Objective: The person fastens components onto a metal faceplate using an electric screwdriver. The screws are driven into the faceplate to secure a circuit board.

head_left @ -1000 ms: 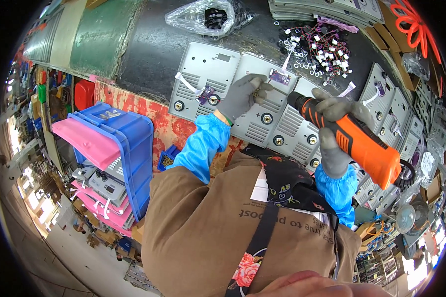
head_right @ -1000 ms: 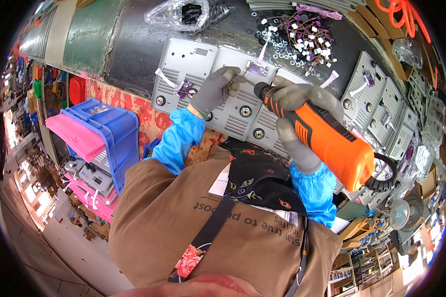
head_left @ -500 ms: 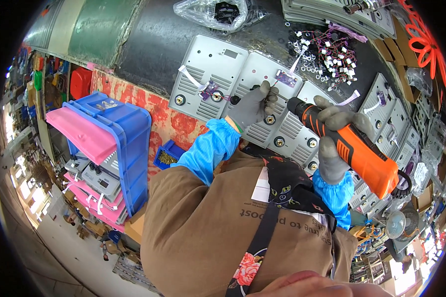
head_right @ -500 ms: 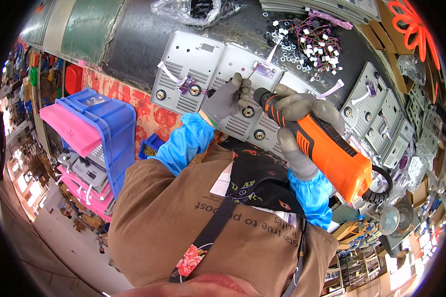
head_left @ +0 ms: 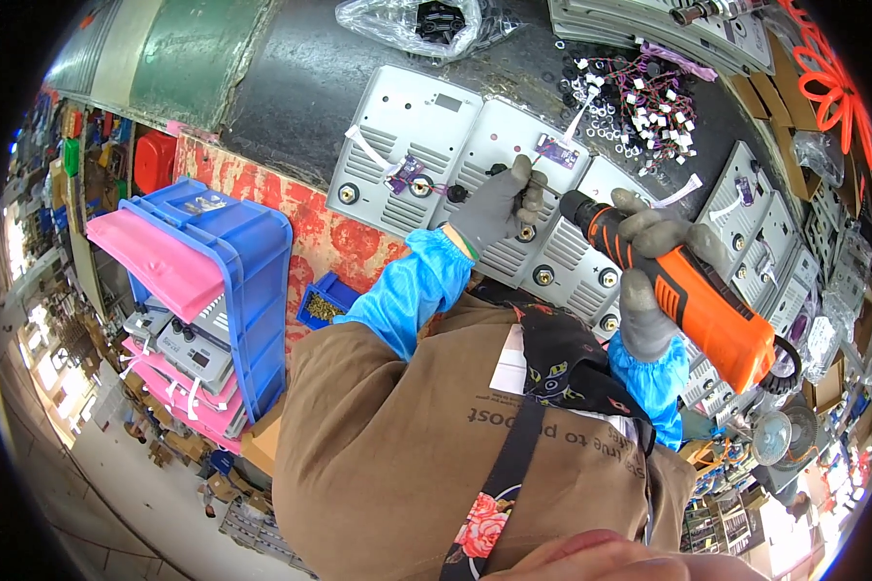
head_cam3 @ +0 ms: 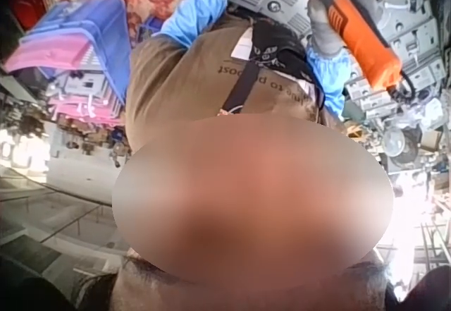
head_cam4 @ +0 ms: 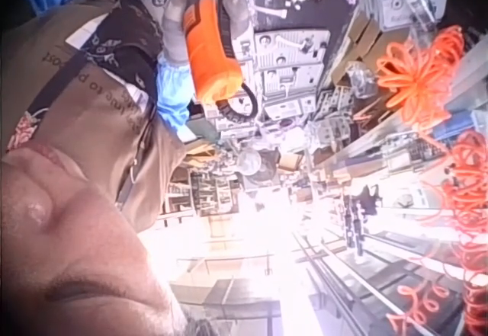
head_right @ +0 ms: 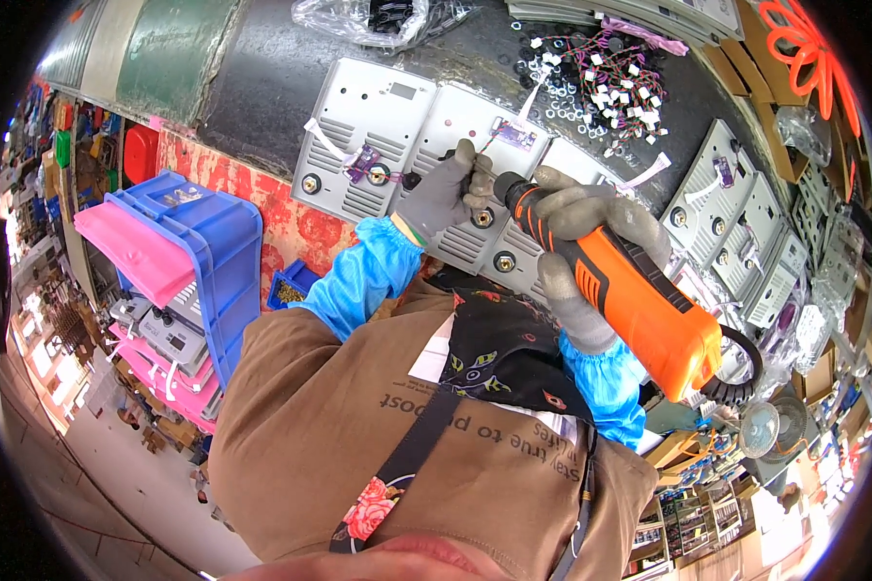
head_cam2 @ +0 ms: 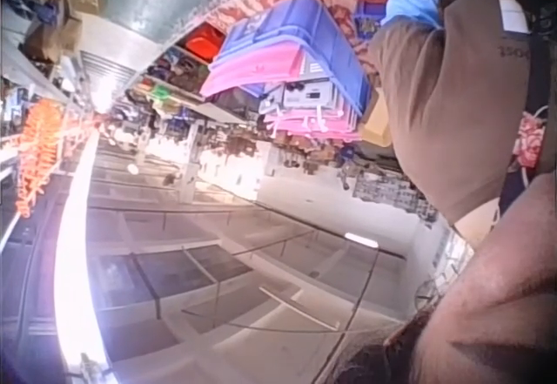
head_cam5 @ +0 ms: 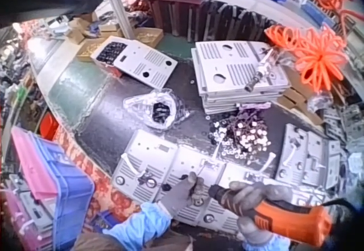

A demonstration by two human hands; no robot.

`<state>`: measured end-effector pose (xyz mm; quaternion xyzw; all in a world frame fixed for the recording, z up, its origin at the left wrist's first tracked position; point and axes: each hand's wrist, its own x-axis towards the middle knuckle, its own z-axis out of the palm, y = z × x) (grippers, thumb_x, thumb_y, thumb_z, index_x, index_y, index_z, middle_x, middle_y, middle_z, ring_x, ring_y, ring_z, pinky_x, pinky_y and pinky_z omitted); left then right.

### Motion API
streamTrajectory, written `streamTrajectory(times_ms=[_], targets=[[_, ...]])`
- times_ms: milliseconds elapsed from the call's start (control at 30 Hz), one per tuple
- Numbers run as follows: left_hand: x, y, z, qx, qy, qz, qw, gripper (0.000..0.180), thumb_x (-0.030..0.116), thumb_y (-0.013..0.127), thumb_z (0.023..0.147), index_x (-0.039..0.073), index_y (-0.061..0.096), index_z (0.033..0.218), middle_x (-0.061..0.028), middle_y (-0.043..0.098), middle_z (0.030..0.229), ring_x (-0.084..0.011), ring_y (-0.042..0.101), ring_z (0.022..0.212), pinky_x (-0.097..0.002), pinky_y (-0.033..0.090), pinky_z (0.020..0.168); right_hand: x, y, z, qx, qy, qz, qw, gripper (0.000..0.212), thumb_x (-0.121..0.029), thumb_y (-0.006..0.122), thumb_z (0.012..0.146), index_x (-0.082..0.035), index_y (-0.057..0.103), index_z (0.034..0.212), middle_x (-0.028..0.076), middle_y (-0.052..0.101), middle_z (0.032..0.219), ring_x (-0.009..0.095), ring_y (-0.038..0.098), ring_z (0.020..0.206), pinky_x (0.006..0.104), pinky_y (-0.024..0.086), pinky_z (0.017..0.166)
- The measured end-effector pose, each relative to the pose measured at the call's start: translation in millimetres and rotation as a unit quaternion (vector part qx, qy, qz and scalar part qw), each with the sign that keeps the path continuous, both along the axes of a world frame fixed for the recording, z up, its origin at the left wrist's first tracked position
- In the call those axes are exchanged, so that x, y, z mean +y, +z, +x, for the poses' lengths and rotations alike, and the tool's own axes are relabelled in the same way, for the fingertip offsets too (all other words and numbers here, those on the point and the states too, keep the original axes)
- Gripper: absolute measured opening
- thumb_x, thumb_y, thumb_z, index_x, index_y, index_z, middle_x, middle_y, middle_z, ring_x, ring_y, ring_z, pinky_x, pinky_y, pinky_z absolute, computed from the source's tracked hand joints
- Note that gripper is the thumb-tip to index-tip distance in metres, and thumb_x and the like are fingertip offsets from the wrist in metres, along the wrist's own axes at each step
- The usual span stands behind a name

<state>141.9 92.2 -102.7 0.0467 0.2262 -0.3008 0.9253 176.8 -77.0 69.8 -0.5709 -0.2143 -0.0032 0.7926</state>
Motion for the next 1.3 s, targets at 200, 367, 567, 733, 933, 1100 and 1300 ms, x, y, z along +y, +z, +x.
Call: streamTrajectory(times_ms=[200,367,567,733,933,1100,1300], targets=[[3.8,14.9,3.2,-0.060,-0.012,0.143,0.988,0.044,0.044,0.064,0.084,0.003,0.057,0.095,0.0011,0.048,0.074,-0.0073,0.044,0.063,-0.0187,0.036,0.052,-1.3,-0.7,1.1,-0.037,-0.007,-0.022,0.999,0.065,-0.020,0.074,0.078,-0.017,0.041,0.133,0.004,0.056,0.086,0.024,0.059,0.082,0.0572,0.045,0.091],[18.8,43.2,17.3,-0.070,-0.130,0.256,0.955,0.043,0.042,0.060,0.089,0.000,0.061,0.101,0.0002,0.051,0.072,-0.0072,0.046,0.062,-0.0208,0.041,0.054,-4.2,-1.2,3.7,-0.045,0.004,-0.023,0.999,0.064,-0.021,0.074,0.078,-0.017,0.041,0.133,0.004,0.056,0.084,0.023,0.059,0.080,0.0564,0.046,0.091],[38.7,19.4,54.4,-0.342,-0.158,0.791,0.482,0.043,0.031,0.063,0.084,0.014,0.057,0.122,-0.0067,0.065,0.088,-0.0180,0.060,0.074,-0.0295,0.048,0.068,3.2,-14.9,31.6,-0.051,-0.064,-0.052,0.995,0.060,0.003,0.065,0.075,-0.012,0.040,0.126,0.008,0.059,0.091,0.025,0.061,0.091,0.0564,0.046,0.091],[27.5,-9.1,65.8,-0.422,-0.215,0.779,0.412,0.049,0.033,0.069,0.077,0.023,0.055,0.124,-0.0062,0.065,0.102,-0.0237,0.063,0.087,-0.0335,0.050,0.071,13.5,-43.2,41.5,-0.002,-0.054,-0.098,0.994,0.060,0.013,0.061,0.069,-0.004,0.040,0.122,0.011,0.061,0.101,0.024,0.062,0.096,0.0438,0.047,0.093],[23.9,-18.1,66.1,-0.417,-0.198,0.794,0.396,0.042,0.033,0.066,0.080,0.020,0.058,0.119,-0.0059,0.064,0.087,-0.0258,0.062,0.082,-0.0374,0.048,0.069,17.5,-55.1,40.6,0.045,-0.072,-0.152,0.985,0.060,0.012,0.063,0.069,-0.004,0.040,0.122,0.010,0.062,0.097,0.023,0.062,0.096,0.0381,0.047,0.091],[23.4,-15.5,68.0,-0.406,-0.212,0.794,0.400,0.041,0.035,0.065,0.080,0.020,0.059,0.118,-0.0059,0.064,0.086,-0.0252,0.063,0.082,-0.0373,0.048,0.068,14.9,-56.0,45.4,0.035,-0.067,-0.172,0.982,0.060,0.011,0.063,0.068,-0.003,0.041,0.122,0.009,0.063,0.095,0.019,0.061,0.090,0.0357,0.047,0.090],[23.3,-14.9,68.5,-0.405,-0.212,0.800,0.390,0.041,0.036,0.064,0.080,0.020,0.059,0.118,-0.0050,0.064,0.083,-0.0247,0.063,0.080,-0.0380,0.049,0.066,16.5,-63.4,44.9,0.057,-0.084,-0.152,0.983,0.060,0.010,0.064,0.066,-0.003,0.042,0.121,0.008,0.063,0.095,0.018,0.059,0.093,0.0352,0.046,0.090]])
